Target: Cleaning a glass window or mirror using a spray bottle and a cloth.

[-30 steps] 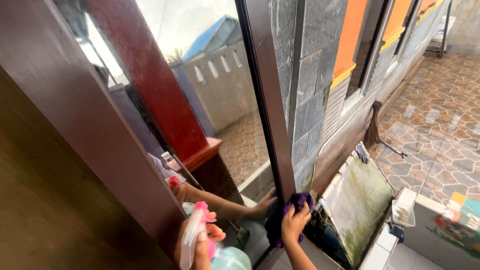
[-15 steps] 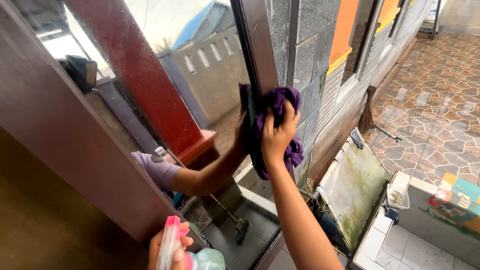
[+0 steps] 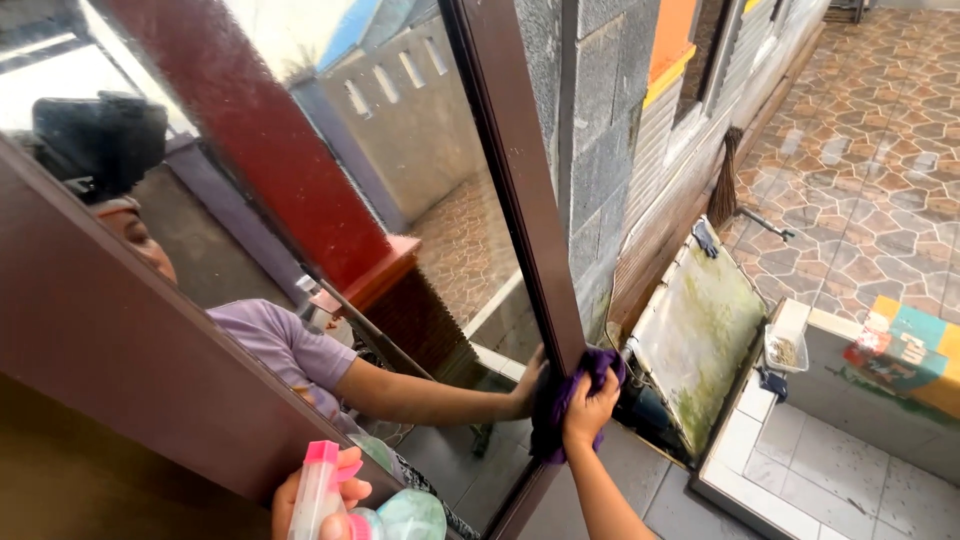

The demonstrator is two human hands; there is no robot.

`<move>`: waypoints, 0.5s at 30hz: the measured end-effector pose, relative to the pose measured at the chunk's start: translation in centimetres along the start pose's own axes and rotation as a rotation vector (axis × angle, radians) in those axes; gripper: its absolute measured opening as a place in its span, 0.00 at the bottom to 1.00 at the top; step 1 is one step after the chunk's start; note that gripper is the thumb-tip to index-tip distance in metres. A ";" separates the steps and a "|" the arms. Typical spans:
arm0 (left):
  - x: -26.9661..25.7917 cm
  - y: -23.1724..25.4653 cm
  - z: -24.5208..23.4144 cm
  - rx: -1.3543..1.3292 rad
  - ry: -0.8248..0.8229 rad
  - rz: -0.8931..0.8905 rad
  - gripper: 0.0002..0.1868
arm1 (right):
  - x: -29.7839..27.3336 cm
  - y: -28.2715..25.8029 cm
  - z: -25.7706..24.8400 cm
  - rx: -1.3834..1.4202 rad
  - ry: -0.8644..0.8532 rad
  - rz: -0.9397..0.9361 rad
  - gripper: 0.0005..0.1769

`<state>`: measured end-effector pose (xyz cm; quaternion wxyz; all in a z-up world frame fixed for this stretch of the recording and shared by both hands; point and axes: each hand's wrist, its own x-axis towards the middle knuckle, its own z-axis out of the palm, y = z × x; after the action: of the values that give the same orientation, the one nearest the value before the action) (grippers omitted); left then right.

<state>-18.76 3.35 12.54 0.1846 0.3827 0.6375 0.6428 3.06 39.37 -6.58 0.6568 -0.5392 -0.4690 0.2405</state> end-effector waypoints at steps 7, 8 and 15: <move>-0.2 -0.2 0.0 -0.006 -0.020 0.021 0.56 | -1.1 5.9 0.6 -0.258 -0.003 0.519 0.31; -0.4 0.1 0.4 -0.004 0.004 0.040 0.55 | -0.8 4.3 0.9 -0.255 0.011 0.540 0.31; -0.1 0.6 0.0 0.001 0.014 -0.038 0.53 | 4.5 -17.4 3.0 0.189 0.047 -0.062 0.21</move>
<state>-18.53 3.19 13.13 0.1920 0.3662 0.6463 0.6413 -0.83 39.25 11.23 0.7227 -0.4656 -0.4453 0.2502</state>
